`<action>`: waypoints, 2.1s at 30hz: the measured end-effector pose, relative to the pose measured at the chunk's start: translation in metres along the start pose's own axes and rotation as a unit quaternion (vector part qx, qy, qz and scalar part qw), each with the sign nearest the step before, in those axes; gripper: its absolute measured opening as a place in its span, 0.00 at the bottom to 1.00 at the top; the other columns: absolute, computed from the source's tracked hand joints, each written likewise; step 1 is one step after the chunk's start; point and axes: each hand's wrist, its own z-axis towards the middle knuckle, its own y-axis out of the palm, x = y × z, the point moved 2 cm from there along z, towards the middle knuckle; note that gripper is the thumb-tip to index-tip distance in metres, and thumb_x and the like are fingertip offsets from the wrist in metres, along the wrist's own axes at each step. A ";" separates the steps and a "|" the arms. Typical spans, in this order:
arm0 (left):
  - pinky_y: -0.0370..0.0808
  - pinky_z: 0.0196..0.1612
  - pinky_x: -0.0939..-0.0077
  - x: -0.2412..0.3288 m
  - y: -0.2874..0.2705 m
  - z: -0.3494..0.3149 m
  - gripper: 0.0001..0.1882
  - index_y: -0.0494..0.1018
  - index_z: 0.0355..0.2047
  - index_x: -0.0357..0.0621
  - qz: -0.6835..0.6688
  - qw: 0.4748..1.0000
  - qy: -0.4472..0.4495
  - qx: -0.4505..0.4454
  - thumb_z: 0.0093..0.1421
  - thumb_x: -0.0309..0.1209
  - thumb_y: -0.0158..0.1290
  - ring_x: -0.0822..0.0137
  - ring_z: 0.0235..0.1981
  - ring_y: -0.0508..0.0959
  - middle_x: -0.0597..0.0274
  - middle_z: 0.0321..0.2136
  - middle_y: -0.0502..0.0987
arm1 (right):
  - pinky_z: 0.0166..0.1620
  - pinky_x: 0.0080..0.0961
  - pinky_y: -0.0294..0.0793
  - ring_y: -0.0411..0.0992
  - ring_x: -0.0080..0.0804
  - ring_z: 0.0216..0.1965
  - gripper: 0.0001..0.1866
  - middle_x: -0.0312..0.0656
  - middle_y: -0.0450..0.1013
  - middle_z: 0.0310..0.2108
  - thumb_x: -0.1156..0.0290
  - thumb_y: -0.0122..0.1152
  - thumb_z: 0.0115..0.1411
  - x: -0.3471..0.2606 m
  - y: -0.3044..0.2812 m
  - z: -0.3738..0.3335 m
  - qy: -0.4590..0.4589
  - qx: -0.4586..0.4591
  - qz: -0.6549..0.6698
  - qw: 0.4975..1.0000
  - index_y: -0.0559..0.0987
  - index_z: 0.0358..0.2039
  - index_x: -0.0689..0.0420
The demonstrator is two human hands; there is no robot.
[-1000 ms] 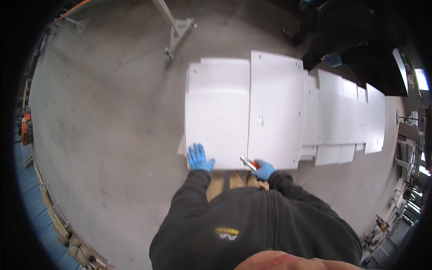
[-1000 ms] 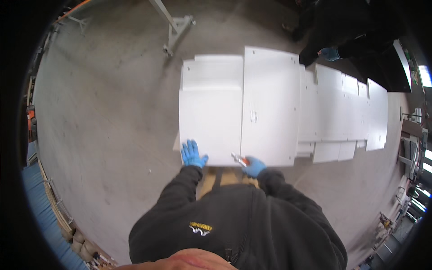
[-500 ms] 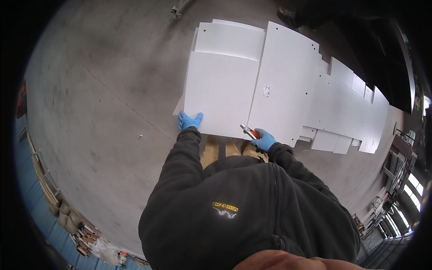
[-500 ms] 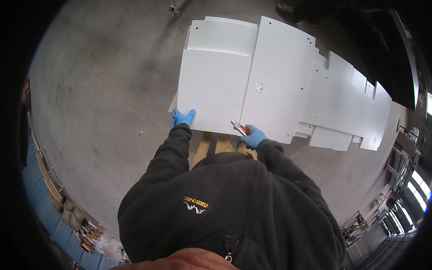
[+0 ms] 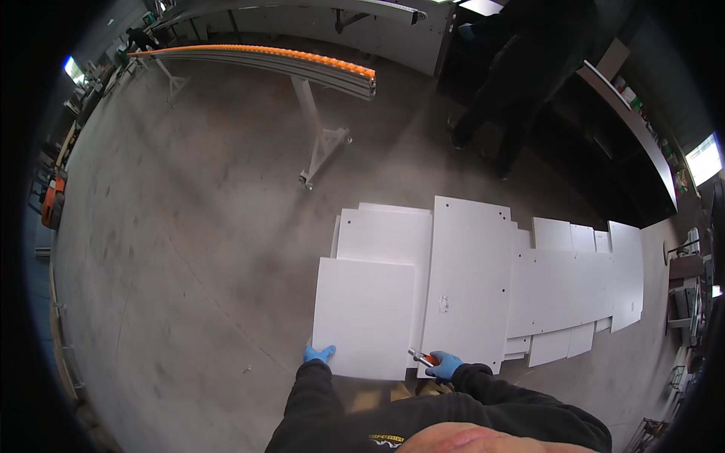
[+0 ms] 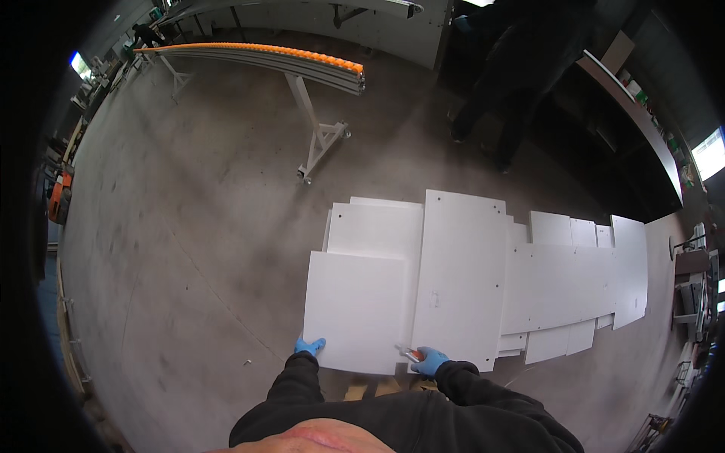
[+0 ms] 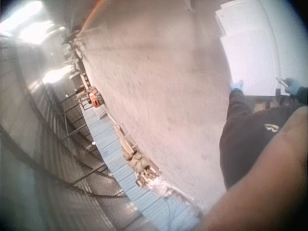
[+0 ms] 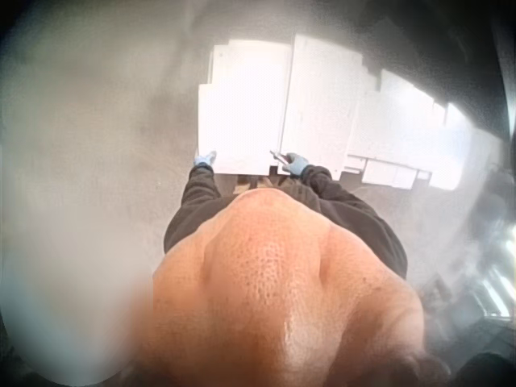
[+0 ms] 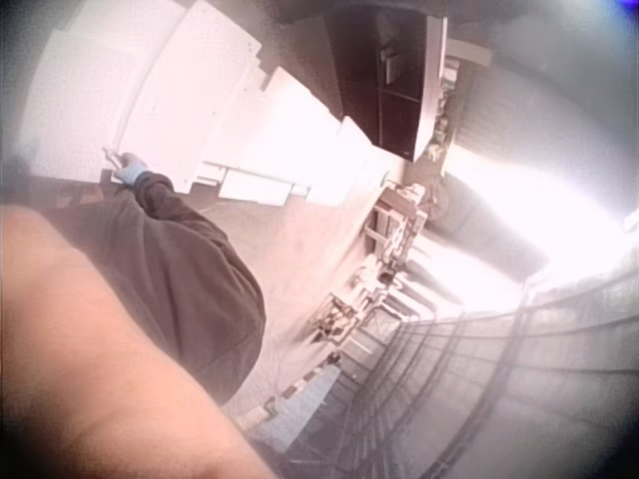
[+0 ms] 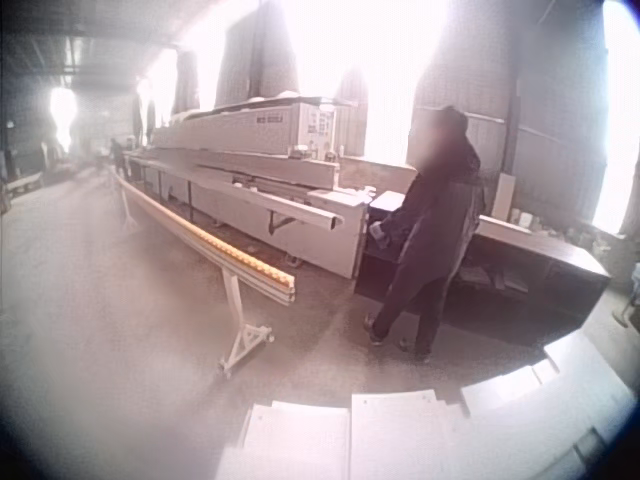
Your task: The person repeatedly picks up white flat panels from a pile on the floor and places them onto a growing stack. The person uses both hands to lift and position each panel, occasionally adjusting alignment before setting it down.
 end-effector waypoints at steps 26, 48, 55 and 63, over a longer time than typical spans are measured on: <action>0.74 0.41 0.66 -0.031 0.008 0.104 0.30 0.80 0.33 0.32 -0.267 0.942 -0.001 0.203 0.58 0.54 0.64 0.69 0.33 0.74 0.62 0.31 0.79 | 0.32 0.29 0.80 0.78 0.29 0.25 0.36 0.47 0.79 0.36 0.62 0.66 0.55 -0.013 0.017 0.023 0.002 -0.029 -0.014 0.999 0.68 0.64 0.58; 0.80 0.48 0.50 -0.098 0.045 0.006 0.31 0.71 0.53 0.36 -0.557 0.811 -0.138 0.111 0.62 0.50 0.60 0.48 0.43 0.80 0.49 0.48 0.78 | 0.29 0.26 0.79 0.78 0.28 0.25 0.37 0.46 0.79 0.35 0.64 0.65 0.54 -0.042 0.025 -0.003 0.014 -0.038 -0.064 0.997 0.67 0.65 0.58; 0.81 0.45 0.50 -0.117 0.076 0.002 0.26 0.71 0.52 0.35 -0.516 0.830 -0.171 0.125 0.67 0.46 0.56 0.50 0.40 0.81 0.49 0.45 0.79 | 0.29 0.25 0.78 0.77 0.27 0.25 0.38 0.45 0.78 0.36 0.63 0.66 0.55 -0.023 0.011 -0.011 0.032 -0.034 -0.051 0.998 0.66 0.65 0.57; 0.77 0.49 0.37 -0.081 0.135 -0.063 0.25 0.62 0.61 0.51 -0.638 0.755 -0.125 0.086 0.67 0.39 0.56 0.50 0.52 0.76 0.55 0.54 0.73 | 0.28 0.25 0.78 0.77 0.27 0.24 0.38 0.45 0.78 0.36 0.64 0.66 0.55 -0.018 0.007 -0.011 0.021 -0.037 -0.059 0.997 0.65 0.66 0.59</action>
